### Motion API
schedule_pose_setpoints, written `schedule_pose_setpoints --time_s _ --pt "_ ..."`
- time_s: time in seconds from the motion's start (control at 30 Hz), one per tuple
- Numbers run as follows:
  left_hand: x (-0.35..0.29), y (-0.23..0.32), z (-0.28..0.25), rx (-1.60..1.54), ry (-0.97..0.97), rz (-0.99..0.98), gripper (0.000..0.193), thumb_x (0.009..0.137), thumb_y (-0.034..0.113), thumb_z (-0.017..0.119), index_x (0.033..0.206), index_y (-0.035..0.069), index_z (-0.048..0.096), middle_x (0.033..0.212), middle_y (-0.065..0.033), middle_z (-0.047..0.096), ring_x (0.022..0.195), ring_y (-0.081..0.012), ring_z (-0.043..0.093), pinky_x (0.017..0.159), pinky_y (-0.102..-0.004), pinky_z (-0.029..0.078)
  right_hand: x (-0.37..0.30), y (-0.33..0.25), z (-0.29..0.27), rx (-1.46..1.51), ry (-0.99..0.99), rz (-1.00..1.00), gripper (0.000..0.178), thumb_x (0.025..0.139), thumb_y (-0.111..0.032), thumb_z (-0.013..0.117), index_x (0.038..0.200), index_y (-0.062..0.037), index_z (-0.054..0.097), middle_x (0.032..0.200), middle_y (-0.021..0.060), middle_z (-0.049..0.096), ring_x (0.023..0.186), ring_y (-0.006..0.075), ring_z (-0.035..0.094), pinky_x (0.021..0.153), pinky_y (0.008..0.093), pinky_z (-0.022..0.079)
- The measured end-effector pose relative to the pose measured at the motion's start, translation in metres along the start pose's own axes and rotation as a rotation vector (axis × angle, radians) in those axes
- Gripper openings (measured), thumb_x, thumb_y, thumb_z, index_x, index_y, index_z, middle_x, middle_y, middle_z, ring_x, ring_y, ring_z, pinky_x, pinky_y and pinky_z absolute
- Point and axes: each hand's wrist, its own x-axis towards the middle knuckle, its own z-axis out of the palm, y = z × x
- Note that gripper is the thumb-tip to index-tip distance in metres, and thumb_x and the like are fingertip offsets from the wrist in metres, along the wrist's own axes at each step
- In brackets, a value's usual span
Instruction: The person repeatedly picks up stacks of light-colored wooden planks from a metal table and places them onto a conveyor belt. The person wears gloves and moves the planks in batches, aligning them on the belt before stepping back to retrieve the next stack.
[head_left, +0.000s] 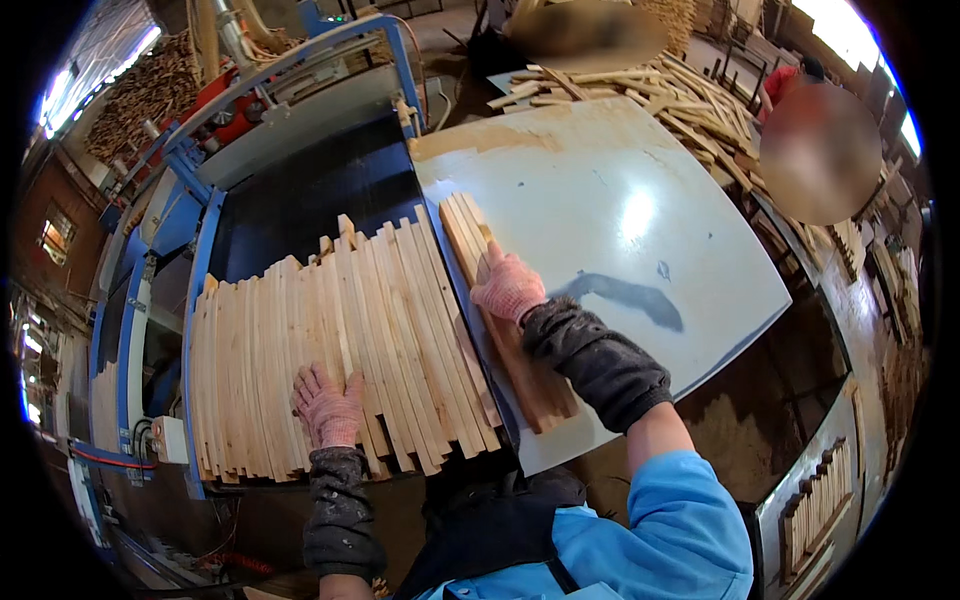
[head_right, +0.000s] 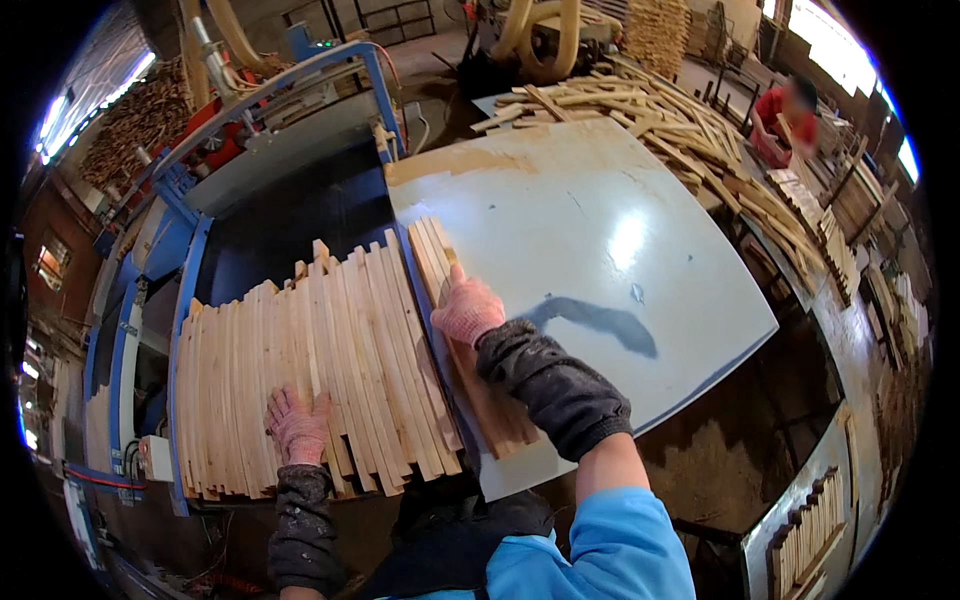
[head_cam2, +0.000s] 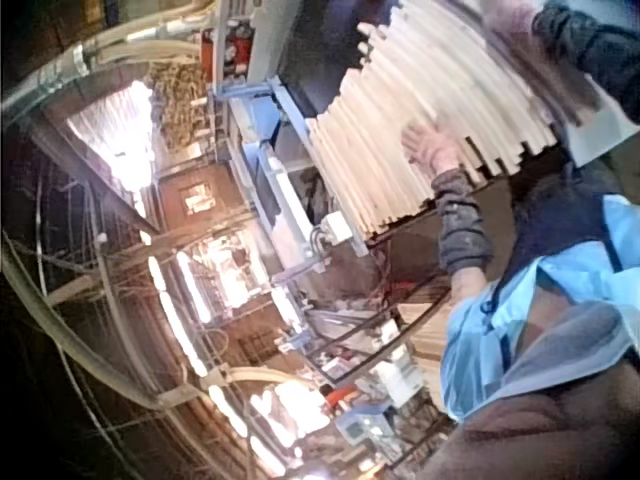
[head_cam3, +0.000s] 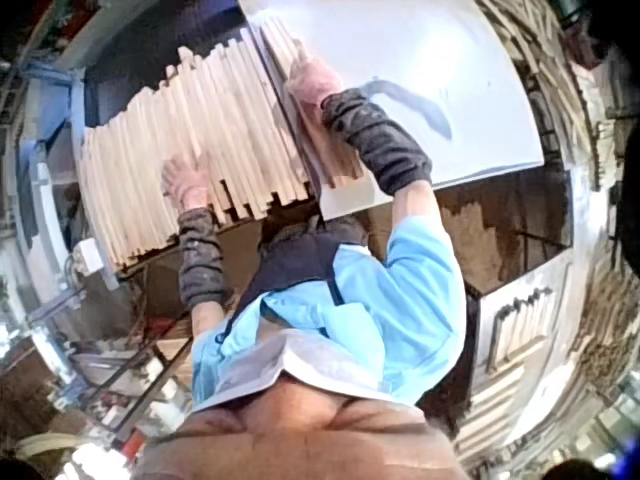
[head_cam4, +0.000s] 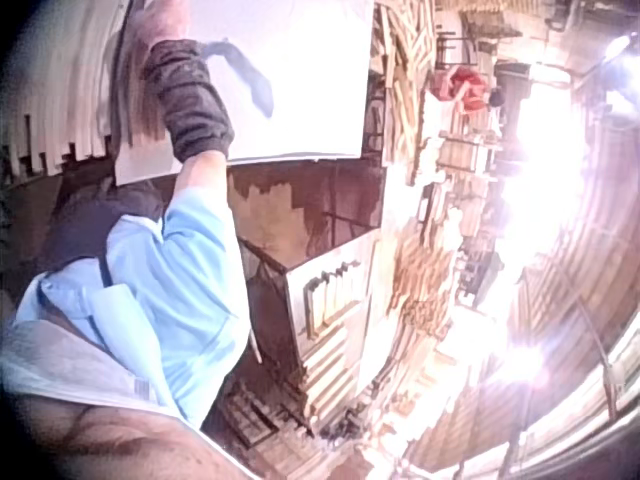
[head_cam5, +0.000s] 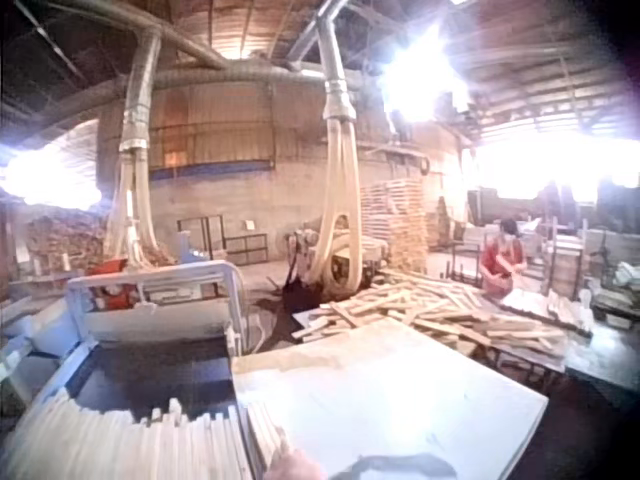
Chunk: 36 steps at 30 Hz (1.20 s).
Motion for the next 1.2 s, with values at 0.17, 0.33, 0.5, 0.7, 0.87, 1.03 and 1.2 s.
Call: schedule_pose_setpoints --time_s 0.17,0.33,0.5,0.7,0.87,1.03,1.2 --pt "-0.002 0.003 -0.006 0.002 -0.002 -0.012 0.102 0.103 0.066 0.058 0.172 -0.001 0.023 0.18 -0.026 0.02 0.167 -0.0422 0.015 0.136 -0.0573 0.01 0.01 0.032 -0.032 -0.08 -0.02 0.053 0.082 0.085 -0.038 0.08 0.15 -0.0027 0.045 0.134 0.0263 0.066 0.127 0.0443 0.067 0.105 0.0523 0.057" --pt "0.001 -0.008 -0.017 -0.003 -0.085 0.028 0.101 0.102 0.065 0.06 0.171 -0.002 0.027 0.179 -0.0271 0.022 0.167 -0.0435 0.016 0.135 -0.0581 0.011 0.019 0.016 -0.038 -0.343 -0.034 0.006 0.099 0.09 -0.05 0.078 0.169 -0.0085 0.036 0.157 0.0253 0.052 0.15 0.0397 0.049 0.118 0.0505 0.048" --pt "0.004 -0.023 -0.01 0.053 -0.013 0.181 0.102 0.101 0.071 0.056 0.169 -0.001 0.033 0.177 -0.0275 0.027 0.165 -0.0443 0.022 0.135 -0.0597 0.01 0.056 -0.051 0.006 -0.171 0.149 -0.443 0.074 0.097 -0.037 0.073 0.161 -0.0066 0.05 0.153 0.0188 0.062 0.145 0.0386 0.055 0.12 0.0481 0.045" --pt "-0.002 -0.052 -0.007 -0.359 0.17 0.22 0.084 0.1 0.05 0.07 0.164 0.001 0.046 0.17 -0.0261 0.043 0.16 -0.0425 0.036 0.133 -0.0554 0.023 0.134 -0.202 0.131 -0.086 0.129 -0.772 0.047 0.1 -0.023 0.066 0.147 -0.0131 0.062 0.135 0.0168 0.073 0.13 0.0395 0.064 0.11 0.0503 0.051" --pt "-0.006 -0.166 -0.028 -0.842 0.357 0.007 0.07 0.095 0.017 0.08 0.157 -0.002 0.053 0.159 -0.026 0.057 0.15 -0.0406 0.052 0.125 -0.045 0.042 0.208 -0.276 0.205 -0.203 0.14 -0.833 0.031 0.1 -0.027 0.068 0.128 -0.0132 0.071 0.118 0.0156 0.078 0.12 0.0374 0.07 0.098 0.0487 0.059" --pt "-0.006 -0.339 -0.069 -0.6 0.535 -0.366 0.078 0.097 0.024 0.078 0.162 -0.004 0.045 0.165 -0.0276 0.047 0.153 -0.0419 0.045 0.128 -0.0476 0.036 0.212 -0.284 0.218 0.385 -0.012 -0.604 0.023 0.104 -0.022 0.065 0.112 -0.0047 0.078 0.102 0.0168 0.077 0.097 0.0342 0.072 0.085 0.046 0.057" --pt "0.034 -0.472 -0.12 -0.068 0.482 -0.52 0.096 0.096 0.043 0.073 0.169 -0.002 0.032 0.174 -0.0295 0.031 0.16 -0.047 0.03 0.132 -0.0539 0.025 0.155 -0.278 0.199 0.334 0.13 -0.625 0.037 0.099 -0.002 0.067 0.134 -0.0082 0.075 0.115 0.0123 0.08 0.11 0.0269 0.076 0.097 0.0385 0.058"
